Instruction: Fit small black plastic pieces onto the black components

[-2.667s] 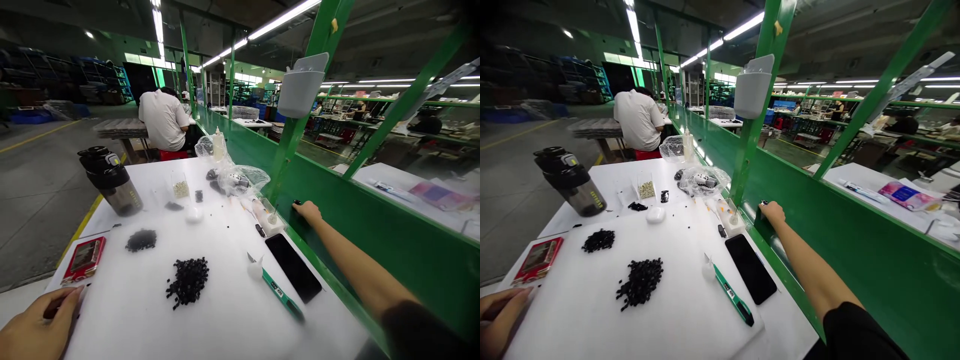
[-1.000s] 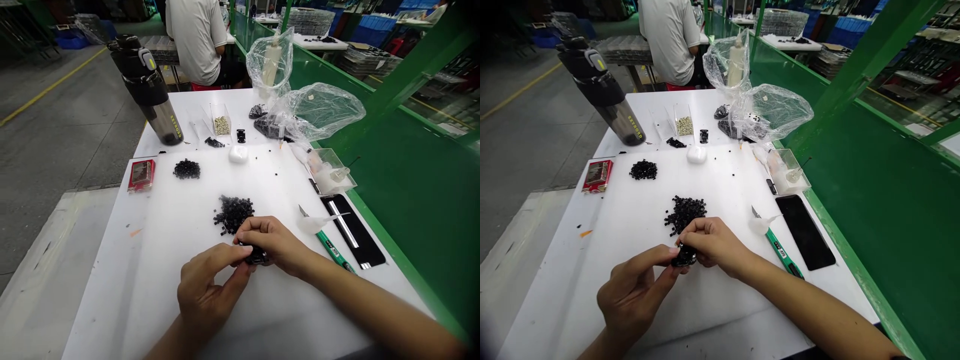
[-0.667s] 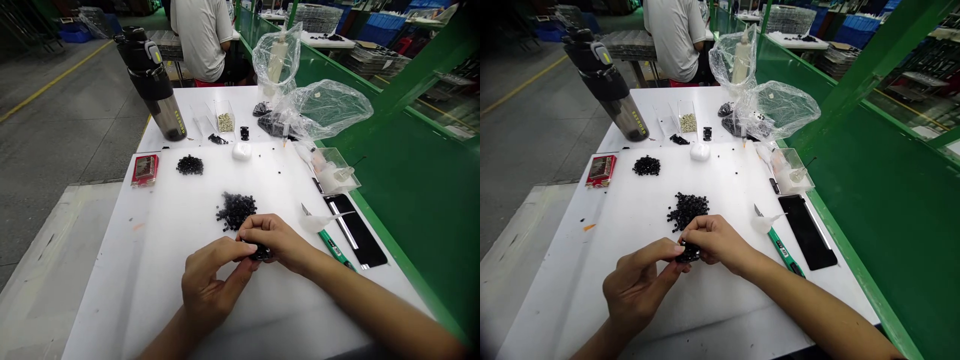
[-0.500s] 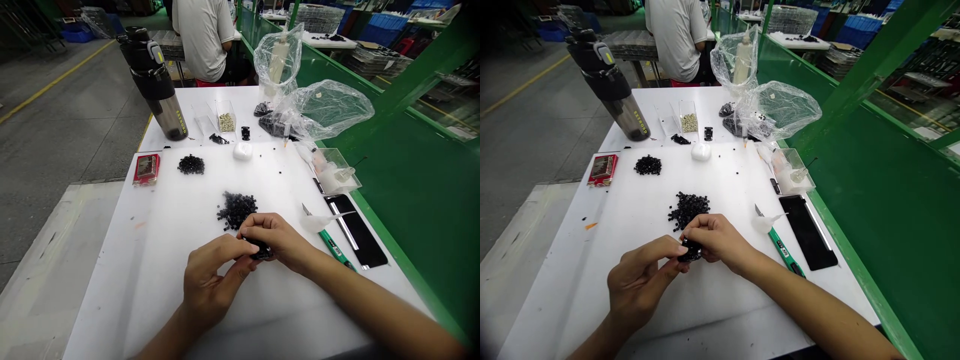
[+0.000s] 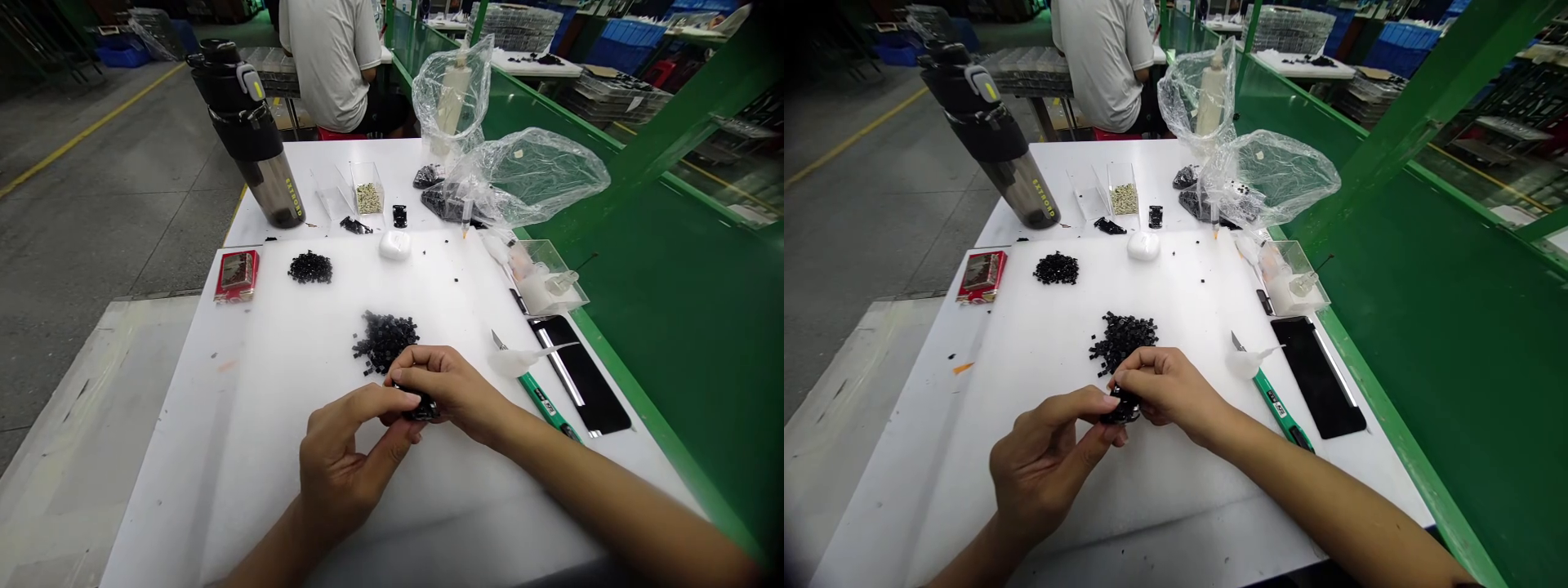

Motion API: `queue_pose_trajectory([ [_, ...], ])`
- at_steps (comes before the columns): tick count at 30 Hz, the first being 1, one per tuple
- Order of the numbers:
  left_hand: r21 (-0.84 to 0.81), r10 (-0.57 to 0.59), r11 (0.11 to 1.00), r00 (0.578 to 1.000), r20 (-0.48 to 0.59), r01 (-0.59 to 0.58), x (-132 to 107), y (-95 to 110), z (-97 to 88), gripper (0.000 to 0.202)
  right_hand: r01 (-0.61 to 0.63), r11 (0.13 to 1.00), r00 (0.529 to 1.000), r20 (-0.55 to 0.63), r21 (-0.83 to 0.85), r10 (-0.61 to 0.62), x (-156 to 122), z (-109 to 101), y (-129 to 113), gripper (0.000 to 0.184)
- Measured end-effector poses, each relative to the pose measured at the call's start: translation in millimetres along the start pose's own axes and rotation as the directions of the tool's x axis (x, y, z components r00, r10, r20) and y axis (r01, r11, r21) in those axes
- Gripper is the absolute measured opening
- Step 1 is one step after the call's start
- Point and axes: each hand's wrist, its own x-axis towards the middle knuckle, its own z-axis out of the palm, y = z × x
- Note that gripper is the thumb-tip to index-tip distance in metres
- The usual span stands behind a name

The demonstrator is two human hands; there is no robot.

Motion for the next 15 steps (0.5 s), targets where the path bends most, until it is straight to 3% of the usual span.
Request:
queue_pose_trajectory([
  [5,-0.064,-0.011,0.998,1.000,-0.017,0.010,-2.3,-4.1,1.6,0.030,-0.010,1.000,1.000,-0.006,-0.005,0.010,0.6,0.2,0.3,0.024],
  [12,-0.066,0.068,0.996,0.996,0.065,-0.063,2.2,-2.1,-1.8,0.035,0.068,0.997,0.996,-0.052,-0.020,-0.069,-0.2,-3.2,4.1,0.023],
  [15,-0.044,0.043,0.998,0.997,0.067,-0.040,1.6,-2.1,-2.1,0.034,0.057,0.998,0.998,-0.028,0.031,-0.056,1.4,-2.5,4.3,0.025],
])
